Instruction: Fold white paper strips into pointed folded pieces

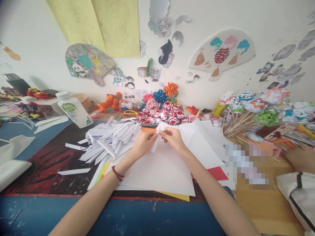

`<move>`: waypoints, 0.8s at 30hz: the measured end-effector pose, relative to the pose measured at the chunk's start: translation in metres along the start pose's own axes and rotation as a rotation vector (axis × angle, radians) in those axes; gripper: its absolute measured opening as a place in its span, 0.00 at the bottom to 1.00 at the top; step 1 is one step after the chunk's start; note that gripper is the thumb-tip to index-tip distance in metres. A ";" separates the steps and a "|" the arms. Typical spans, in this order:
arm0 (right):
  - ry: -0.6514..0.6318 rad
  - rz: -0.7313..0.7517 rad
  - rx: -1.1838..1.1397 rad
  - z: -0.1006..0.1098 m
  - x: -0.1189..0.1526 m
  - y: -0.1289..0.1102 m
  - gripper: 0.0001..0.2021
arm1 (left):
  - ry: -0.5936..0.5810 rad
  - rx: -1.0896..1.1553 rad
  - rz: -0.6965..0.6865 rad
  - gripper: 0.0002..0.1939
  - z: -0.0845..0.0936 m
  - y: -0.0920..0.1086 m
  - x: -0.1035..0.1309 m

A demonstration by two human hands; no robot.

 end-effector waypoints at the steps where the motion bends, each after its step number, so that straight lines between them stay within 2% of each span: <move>1: -0.004 -0.009 -0.005 0.000 0.000 0.000 0.17 | 0.011 0.018 0.000 0.15 0.002 -0.001 0.000; 5: -0.070 -0.037 -0.012 -0.007 0.000 0.001 0.17 | 0.032 0.124 -0.026 0.11 0.010 -0.002 0.000; 11: -0.125 -0.021 0.016 -0.017 0.003 -0.004 0.18 | 0.039 0.164 -0.045 0.08 0.014 -0.008 -0.002; 19: -0.146 -0.012 0.034 -0.018 0.005 -0.012 0.18 | -0.005 0.385 -0.070 0.14 0.013 -0.016 -0.007; 24: -0.156 0.003 0.039 -0.018 0.005 -0.014 0.18 | 0.014 0.399 -0.111 0.15 0.019 -0.013 -0.005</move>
Point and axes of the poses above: each hand's wrist, its own x-axis away from the middle knuckle, its own z-axis out of the back of the hand, y = z × x, the point moved 7 cm from there along -x, towards the middle knuckle, and after that the axes turned 15 degrees about -y, right-handed, at the moved point
